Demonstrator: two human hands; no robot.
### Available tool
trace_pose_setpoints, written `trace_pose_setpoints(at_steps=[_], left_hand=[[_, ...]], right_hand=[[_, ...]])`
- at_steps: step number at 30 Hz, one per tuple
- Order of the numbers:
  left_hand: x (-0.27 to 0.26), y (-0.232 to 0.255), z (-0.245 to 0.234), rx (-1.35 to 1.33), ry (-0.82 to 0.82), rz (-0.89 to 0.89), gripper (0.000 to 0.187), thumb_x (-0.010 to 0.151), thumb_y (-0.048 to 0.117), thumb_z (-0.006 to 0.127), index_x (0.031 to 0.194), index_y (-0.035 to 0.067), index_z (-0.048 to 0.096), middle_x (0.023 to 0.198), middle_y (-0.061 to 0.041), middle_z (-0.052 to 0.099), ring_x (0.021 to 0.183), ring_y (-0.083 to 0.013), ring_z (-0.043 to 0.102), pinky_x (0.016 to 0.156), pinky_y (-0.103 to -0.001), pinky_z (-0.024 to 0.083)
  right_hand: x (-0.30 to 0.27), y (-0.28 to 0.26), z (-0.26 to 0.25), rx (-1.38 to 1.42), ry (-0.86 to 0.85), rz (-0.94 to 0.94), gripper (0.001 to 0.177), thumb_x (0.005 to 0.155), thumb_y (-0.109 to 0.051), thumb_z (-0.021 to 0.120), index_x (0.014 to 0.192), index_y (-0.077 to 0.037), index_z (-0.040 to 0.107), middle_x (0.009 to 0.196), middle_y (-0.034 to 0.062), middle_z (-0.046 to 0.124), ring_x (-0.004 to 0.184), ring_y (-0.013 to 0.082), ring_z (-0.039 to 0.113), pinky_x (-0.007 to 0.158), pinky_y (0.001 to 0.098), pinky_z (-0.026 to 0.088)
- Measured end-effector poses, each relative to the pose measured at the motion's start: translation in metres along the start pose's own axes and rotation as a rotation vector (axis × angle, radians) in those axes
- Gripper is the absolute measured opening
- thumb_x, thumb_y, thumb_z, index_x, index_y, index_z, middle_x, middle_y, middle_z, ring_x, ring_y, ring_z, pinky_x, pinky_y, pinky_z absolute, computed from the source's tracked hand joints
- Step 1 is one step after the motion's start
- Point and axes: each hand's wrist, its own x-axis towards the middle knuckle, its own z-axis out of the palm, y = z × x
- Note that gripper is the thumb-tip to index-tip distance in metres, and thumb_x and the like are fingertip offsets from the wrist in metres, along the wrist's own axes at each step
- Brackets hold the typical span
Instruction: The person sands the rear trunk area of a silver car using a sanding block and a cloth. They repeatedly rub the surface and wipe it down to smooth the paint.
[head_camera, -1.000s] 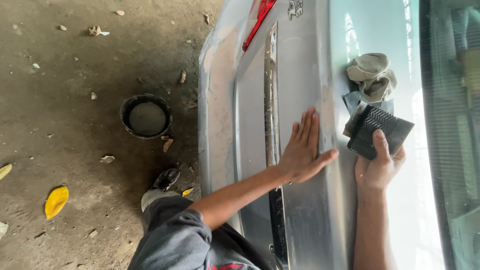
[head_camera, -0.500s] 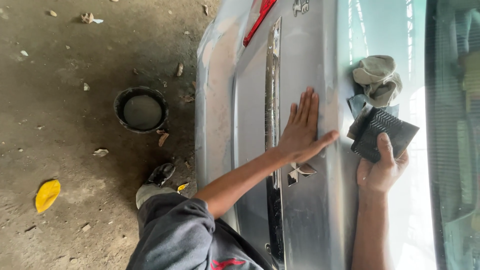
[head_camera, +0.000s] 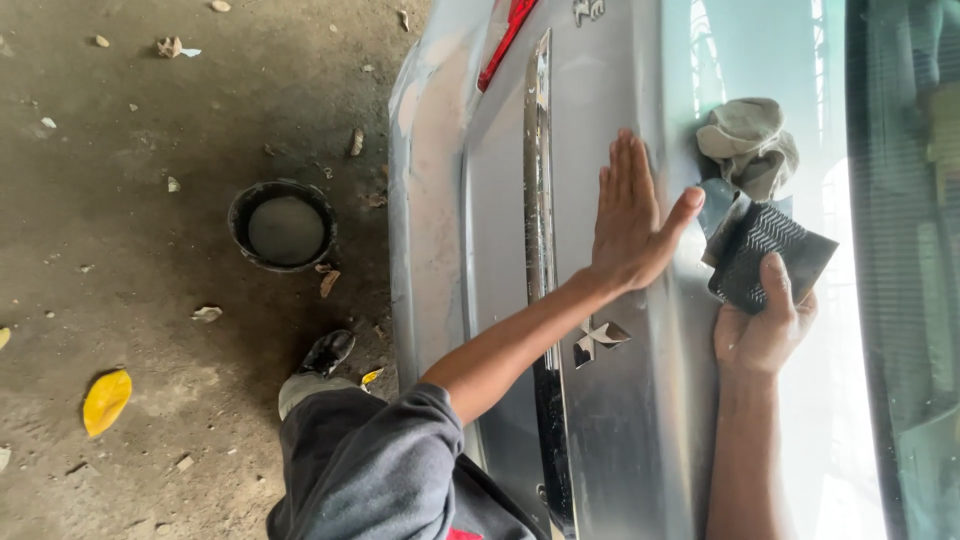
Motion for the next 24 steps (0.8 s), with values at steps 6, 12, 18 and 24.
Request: trace_pose_setpoints(at_steps=[6,12,18,24], left_hand=[[-0.058,0.021,-0.006,-0.005,-0.06,0.001,0.116,0.095,0.083,0.008,0.161,-0.011,-0.008,0.173,-0.03,-0.012,0.163,-0.0387,-0.011,0.133,-0.051,-0.004],[-0.092,0.024,-0.012,-0.008,-0.191,0.001,0.116,0.097,0.082,0.008,0.161,-0.012,-0.011,0.172,-0.031,-0.015,0.162,-0.0419,-0.016,0.131,-0.054,-0.007],[0.009,0.008,-0.003,0.0,-0.007,-0.019,0.116,0.095,0.083,0.007,0.16,-0.013,-0.004,0.172,-0.031,-0.007,0.162,-0.0408,-0.006,0.13,-0.05,-0.002],[0.013,0.0,0.005,-0.008,0.053,-0.109,0.118,0.093,0.084,0.008,0.16,-0.012,-0.002,0.171,-0.031,-0.003,0.162,-0.0393,-0.004,0.13,-0.048,-0.001]], right_hand=[[0.001,0.008,-0.014,0.05,0.029,0.004,0.024,0.108,0.004,0.062,0.13,0.011,0.057,0.12,0.0176,0.068,0.106,0.0264,0.072,0.098,0.0375,0.063],[-0.003,0.005,-0.011,0.074,0.024,0.001,0.022,0.107,0.004,0.061,0.128,0.01,0.058,0.119,0.0168,0.069,0.106,0.0255,0.072,0.097,0.0362,0.063],[-0.004,0.006,-0.012,0.067,0.035,-0.012,0.023,0.107,0.004,0.061,0.129,0.011,0.057,0.12,0.0176,0.068,0.106,0.0264,0.072,0.095,0.0371,0.062],[0.003,0.004,-0.009,0.067,0.074,0.018,0.027,0.107,0.002,0.059,0.131,0.012,0.056,0.122,0.0187,0.068,0.107,0.0281,0.072,0.095,0.039,0.063]])
